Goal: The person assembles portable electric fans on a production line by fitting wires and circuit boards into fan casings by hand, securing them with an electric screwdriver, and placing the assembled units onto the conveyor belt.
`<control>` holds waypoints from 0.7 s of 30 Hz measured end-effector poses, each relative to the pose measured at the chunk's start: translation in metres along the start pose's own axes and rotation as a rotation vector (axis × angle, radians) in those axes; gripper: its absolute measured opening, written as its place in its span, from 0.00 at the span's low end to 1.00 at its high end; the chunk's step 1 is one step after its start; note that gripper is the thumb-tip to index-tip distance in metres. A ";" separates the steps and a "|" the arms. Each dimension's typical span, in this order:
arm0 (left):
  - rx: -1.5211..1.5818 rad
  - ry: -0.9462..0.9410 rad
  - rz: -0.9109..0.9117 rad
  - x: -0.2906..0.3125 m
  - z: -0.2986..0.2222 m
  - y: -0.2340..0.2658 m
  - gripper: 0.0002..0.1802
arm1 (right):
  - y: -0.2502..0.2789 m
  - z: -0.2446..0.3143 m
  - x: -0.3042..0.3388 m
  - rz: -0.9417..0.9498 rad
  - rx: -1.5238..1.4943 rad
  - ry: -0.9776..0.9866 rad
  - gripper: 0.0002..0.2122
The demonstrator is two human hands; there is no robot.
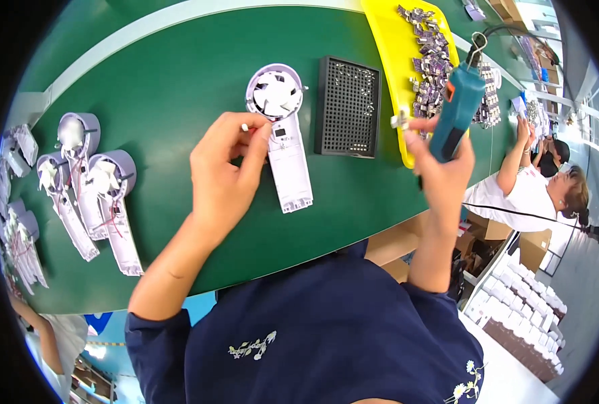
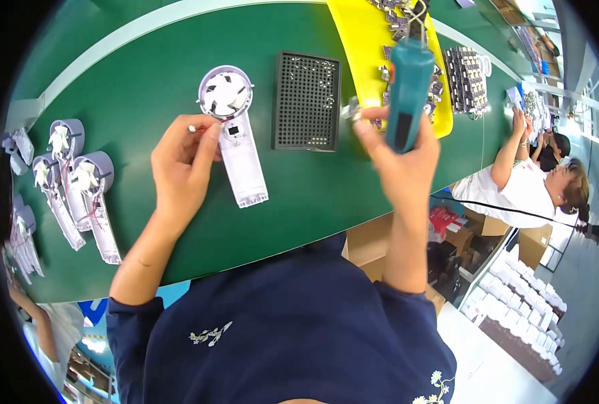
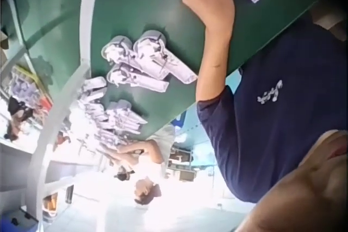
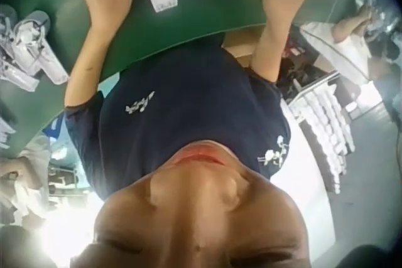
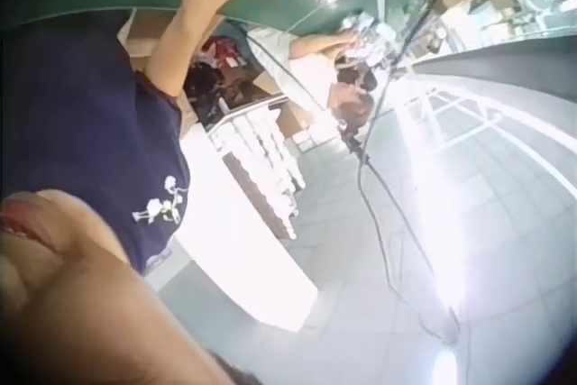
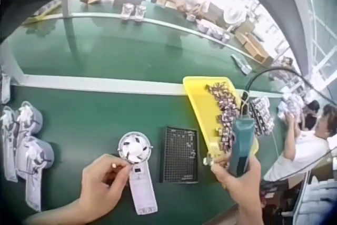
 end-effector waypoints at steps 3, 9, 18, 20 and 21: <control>-0.082 -0.063 0.001 -0.004 -0.008 -0.001 0.05 | -0.044 0.019 0.035 0.020 -0.144 -0.063 0.12; -0.009 -0.038 0.043 0.005 -0.007 -0.001 0.05 | -0.088 0.042 0.062 -0.079 0.138 0.096 0.15; 0.015 -0.029 0.070 0.003 -0.004 -0.002 0.05 | -0.110 0.051 0.076 -0.163 0.262 0.087 0.16; -0.001 -0.053 0.047 0.002 -0.004 -0.001 0.05 | -0.114 0.045 0.073 -0.150 0.229 0.070 0.16; -0.006 -0.061 0.054 0.003 -0.006 -0.003 0.05 | -0.114 0.043 0.073 -0.145 0.185 0.060 0.15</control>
Point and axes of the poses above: each hand's wrist, its own x-axis away from the middle knuckle, its own y-axis out of the back of the hand, z = x × y, the point moved 9 cm from there along -x, towards the middle knuckle, and after that the axes turned 10 degrees about -y, right-handed, at the moved point
